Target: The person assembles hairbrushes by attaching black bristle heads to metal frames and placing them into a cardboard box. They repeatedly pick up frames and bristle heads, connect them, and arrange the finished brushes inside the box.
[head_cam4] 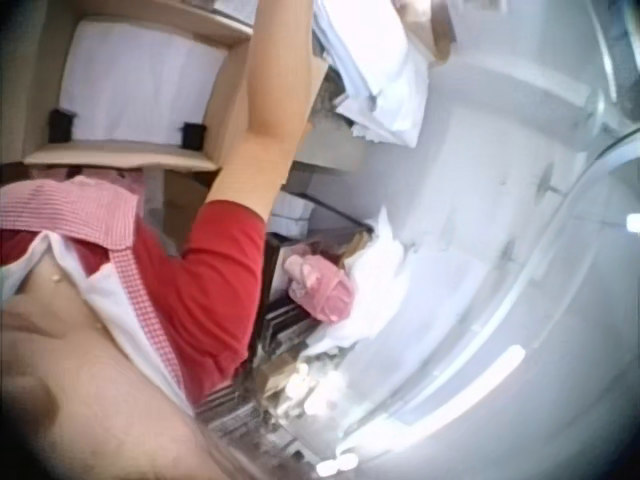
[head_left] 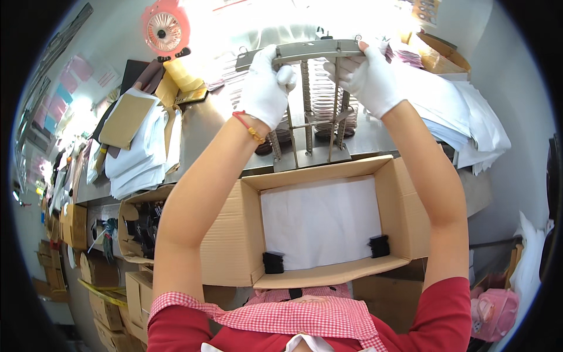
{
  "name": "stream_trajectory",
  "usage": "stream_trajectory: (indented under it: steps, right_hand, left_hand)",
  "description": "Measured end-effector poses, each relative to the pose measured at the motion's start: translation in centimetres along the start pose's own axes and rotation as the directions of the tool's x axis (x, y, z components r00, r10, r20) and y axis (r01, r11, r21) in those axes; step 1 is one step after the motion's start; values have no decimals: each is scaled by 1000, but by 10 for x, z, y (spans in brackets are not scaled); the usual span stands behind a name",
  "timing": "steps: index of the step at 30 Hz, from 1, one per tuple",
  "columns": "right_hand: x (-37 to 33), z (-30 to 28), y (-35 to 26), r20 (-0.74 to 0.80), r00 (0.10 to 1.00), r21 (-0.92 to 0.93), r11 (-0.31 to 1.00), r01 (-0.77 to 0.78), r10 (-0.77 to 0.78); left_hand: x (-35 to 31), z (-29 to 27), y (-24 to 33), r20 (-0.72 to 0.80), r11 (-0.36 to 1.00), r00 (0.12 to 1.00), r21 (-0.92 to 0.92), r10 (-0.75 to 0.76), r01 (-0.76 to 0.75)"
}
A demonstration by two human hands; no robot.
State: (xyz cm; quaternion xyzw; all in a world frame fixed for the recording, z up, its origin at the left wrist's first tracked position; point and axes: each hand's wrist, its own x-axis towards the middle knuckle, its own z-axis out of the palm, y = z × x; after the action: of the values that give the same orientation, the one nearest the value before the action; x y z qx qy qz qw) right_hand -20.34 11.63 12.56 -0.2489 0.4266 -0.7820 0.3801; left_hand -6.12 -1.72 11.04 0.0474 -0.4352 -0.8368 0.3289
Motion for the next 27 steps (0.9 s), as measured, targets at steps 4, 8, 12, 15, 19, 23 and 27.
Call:
stream_trajectory:
  steps: [4, 8, 12, 15, 19, 23, 27]
  right_hand:
    - [13, -26, -16, -20, 999, -32, 998, -49, 49]
    - [17, -42, -37, 386, 919, -47, 994, 100, -74]
    - [-8, -54, -2, 488, 847, -198, 917, 345, -213]
    - [-7, -132, 57, 191, 981, -290, 956, 49, 8]
    - [-18, -159, 114, -26, 995, -701, 708, -85, 93]
    - [-8, -207, 144, -145, 972, -859, 465, -217, 186]
    - [-6, -162, 102, -191, 937, -840, -543, -1, 294]
  left_hand:
    - [5, 3, -9, -29, 988, 999, 153, -15, 20]
    - [0, 5, 14, 200, 995, 975, 8, 99, -103]
    - [-12, -60, 32, 228, 515, 970, 843, -89, -151]
    - [-35, -113, 37, -97, 133, 889, 976, -448, 174]
    - [-78, -216, 56, -231, -457, 871, 889, -434, 8]
    - [-107, -295, 53, -98, -620, 908, 760, -408, -196]
    - [-104, -319, 33, 139, -475, 917, 821, -373, -318]
